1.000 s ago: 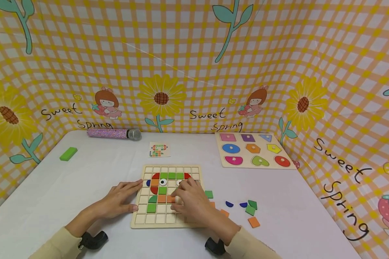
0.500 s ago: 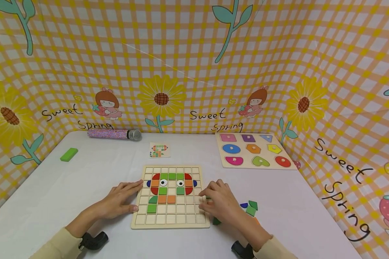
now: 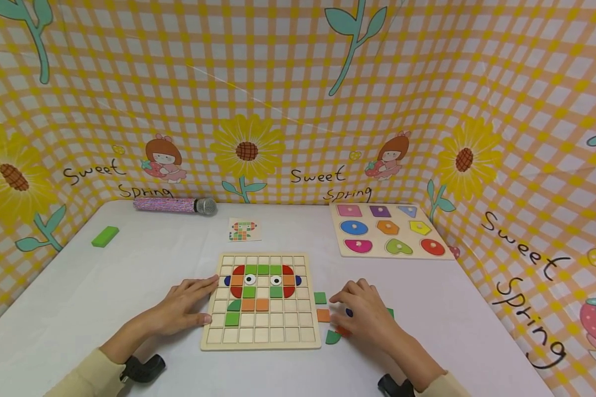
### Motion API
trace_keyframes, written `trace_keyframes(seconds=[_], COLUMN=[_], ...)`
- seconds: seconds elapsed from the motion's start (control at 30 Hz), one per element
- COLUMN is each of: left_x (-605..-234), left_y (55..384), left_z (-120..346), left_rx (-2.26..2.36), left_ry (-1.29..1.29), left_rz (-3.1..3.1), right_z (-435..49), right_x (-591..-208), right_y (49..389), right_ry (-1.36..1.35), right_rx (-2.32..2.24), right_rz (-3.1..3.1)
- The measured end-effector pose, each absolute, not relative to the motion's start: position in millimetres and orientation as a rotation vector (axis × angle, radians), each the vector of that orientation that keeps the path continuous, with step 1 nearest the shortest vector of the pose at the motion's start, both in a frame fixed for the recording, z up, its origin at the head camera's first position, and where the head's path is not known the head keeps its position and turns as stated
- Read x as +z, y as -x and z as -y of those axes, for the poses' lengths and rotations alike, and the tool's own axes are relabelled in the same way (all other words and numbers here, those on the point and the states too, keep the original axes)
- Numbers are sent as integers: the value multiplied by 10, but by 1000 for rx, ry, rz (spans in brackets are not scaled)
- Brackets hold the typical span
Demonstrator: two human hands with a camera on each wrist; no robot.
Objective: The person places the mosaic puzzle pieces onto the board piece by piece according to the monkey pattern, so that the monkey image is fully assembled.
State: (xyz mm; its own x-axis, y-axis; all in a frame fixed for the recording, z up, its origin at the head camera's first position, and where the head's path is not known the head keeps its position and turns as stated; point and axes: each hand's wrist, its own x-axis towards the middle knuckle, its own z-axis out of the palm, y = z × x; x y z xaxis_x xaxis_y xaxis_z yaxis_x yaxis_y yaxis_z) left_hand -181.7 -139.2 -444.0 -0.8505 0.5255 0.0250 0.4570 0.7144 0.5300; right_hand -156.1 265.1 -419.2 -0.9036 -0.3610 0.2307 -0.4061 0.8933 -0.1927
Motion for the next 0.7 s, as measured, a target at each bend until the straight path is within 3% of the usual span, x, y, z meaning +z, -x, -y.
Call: trace_keyframes(seconds=[0.7], left_x=[-4469], left_y=[1829], left_z=[1405], left_rx=[802], left_ry=[-813], left_rz=[-2796], right_z=[-2578], right_x=[-4280], right_y=[1920], right_ry=[-583], right_rx=[387], right_rz=[2959])
